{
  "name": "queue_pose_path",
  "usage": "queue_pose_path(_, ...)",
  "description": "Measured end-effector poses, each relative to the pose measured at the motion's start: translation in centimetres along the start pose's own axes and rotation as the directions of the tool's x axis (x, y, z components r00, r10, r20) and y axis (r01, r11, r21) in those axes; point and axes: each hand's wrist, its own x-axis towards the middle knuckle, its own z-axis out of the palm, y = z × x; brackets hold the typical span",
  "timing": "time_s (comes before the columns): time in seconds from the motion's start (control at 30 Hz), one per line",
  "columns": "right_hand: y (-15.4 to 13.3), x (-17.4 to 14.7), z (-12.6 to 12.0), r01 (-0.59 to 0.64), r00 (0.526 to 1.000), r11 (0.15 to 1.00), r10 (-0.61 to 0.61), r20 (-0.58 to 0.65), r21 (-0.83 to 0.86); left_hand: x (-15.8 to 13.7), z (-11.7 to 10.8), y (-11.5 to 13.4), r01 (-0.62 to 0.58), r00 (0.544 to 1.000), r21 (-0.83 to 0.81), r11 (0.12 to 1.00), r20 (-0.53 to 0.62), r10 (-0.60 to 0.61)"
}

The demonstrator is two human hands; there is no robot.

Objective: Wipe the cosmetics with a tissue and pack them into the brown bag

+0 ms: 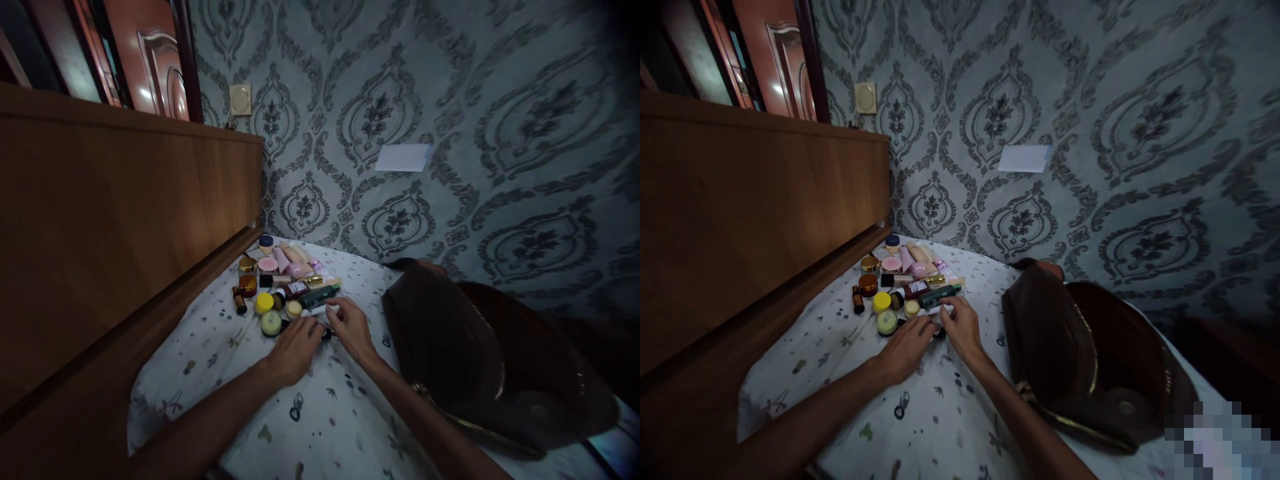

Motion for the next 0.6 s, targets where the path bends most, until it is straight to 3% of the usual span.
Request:
queue_pose_path(0.1, -1.9, 2.8, 2.3, 0.064, 0.996, 0.998, -0.062, 0.057, -0.024, 0.2, 0.3, -0.3, 0.004, 1.0, -0.04, 0.999, 0.012, -0.003)
queue_pose_path(0.2, -4.5, 5.9, 5.6, 0.139, 0.968, 0.986, -0.117, 0.22, -0.087, 0.3, 0.7, -0.6, 0.006, 1.0, -0.079, 0.997, 0.014, -0.005)
queue_pose_path(0.3, -7.5, 9.3, 9.6, 0.13, 0.923, 0.971, -0.044, 0.382, -0.202, 0.5, 1.1, -0.8, 0.016, 1.0, -0.105, 0.994, 0.0, -0.017)
queue_pose_path(0.47, -11.0, 14.2, 15.9, 0.101, 0.887, 0.957, 0.038, 0.46, -0.273, 0.5, 1.5, -1.1, -0.045, 0.997, -0.146, 0.988, -0.074, 0.034)
queue_pose_path(0.6, -11.7, 15.8, 18.6, 0.117, 0.852, 0.939, 0.073, 0.519, -0.323, 0.3, 1.6, -1.3, -0.063, 0.996, -0.161, 0.985, -0.069, 0.053)
